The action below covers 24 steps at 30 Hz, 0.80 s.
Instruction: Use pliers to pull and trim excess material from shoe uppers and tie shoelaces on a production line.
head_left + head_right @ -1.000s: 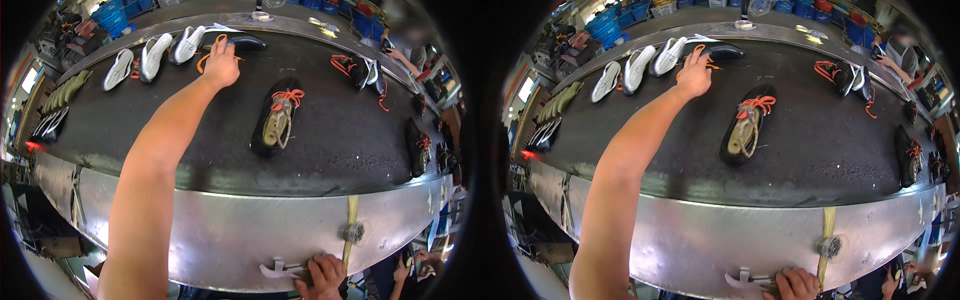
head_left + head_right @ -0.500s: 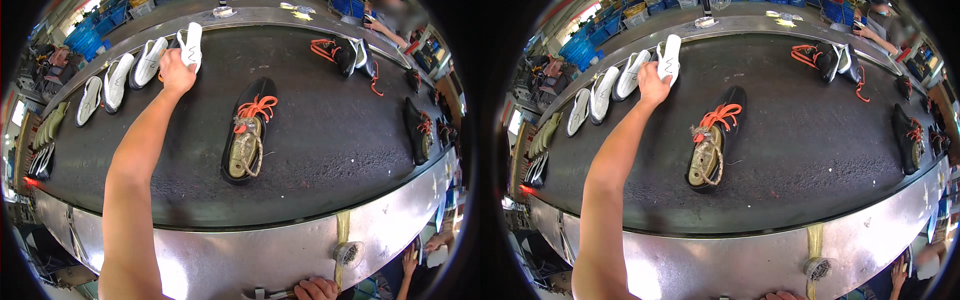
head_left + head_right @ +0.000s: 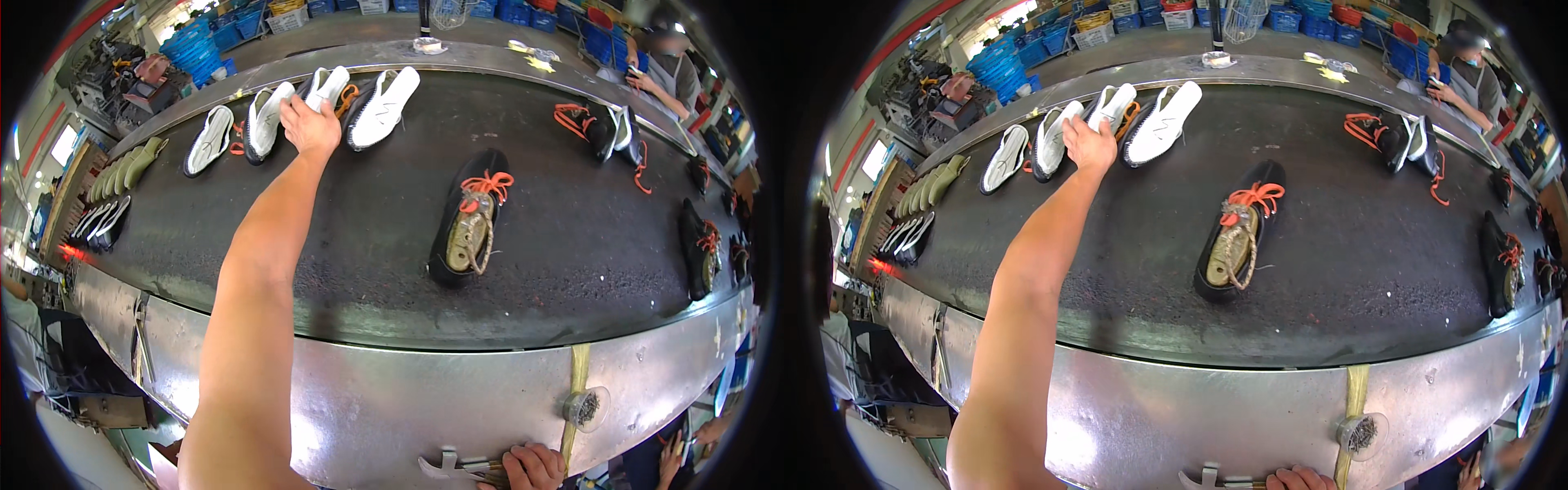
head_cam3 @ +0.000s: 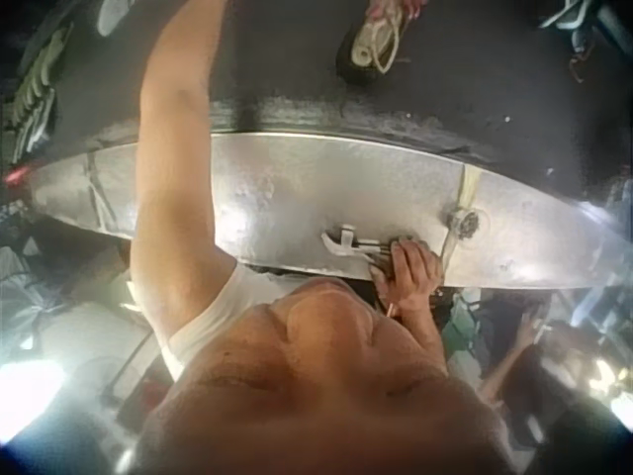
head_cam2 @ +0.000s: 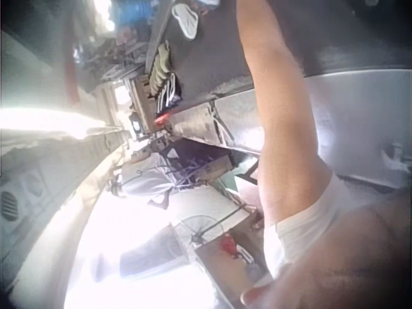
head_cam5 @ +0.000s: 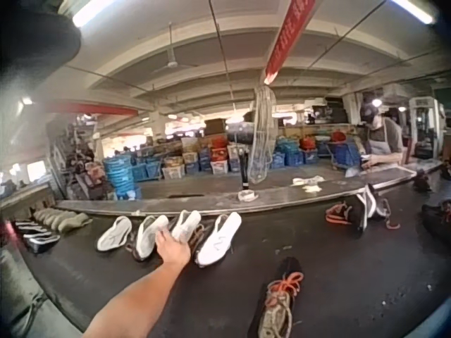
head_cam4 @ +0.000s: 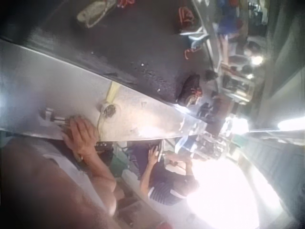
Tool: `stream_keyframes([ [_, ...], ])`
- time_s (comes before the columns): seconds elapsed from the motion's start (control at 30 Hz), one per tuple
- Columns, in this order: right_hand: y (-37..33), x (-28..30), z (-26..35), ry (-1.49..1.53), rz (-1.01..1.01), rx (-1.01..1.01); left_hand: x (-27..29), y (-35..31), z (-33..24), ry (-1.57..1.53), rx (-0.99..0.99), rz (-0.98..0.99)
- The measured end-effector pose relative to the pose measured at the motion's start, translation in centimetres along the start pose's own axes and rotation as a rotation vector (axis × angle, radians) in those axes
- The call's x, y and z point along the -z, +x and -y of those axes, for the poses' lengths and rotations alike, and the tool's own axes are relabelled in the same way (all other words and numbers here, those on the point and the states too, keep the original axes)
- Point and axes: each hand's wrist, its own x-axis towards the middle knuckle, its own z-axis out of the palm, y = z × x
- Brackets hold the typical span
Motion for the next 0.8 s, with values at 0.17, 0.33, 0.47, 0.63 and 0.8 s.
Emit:
stream_keyframes([
  [0.17, 0.5, 0.0, 0.6, 0.035, 0.012, -0.01, -1.3, 3.8, 3.4, 0.11, 0.265, 0.267],
  [0.33, 0.5, -0.7, 0.9, -0.007, -0.002, -0.024, 2.6, 4.9, 5.9, -0.172, 0.374, 0.615],
  [0.47, 1.3, -0.9, 1.2, 0.009, -0.014, -0.002, 10.2, 3.1, 7.2, -0.254, 0.362, 0.903],
  [0.63, 0.2, -1.1, 2.5, -0.054, -0.077, -0.001, 25.5, -3.8, 7.7, -0.736, 0.47, 1.003],
  [0.8, -1.6, -1.2, 3.0, -0.052, -0.036, -0.02, 43.5, -25.0, 10.4, -1.369, 0.489, 1.036],
])
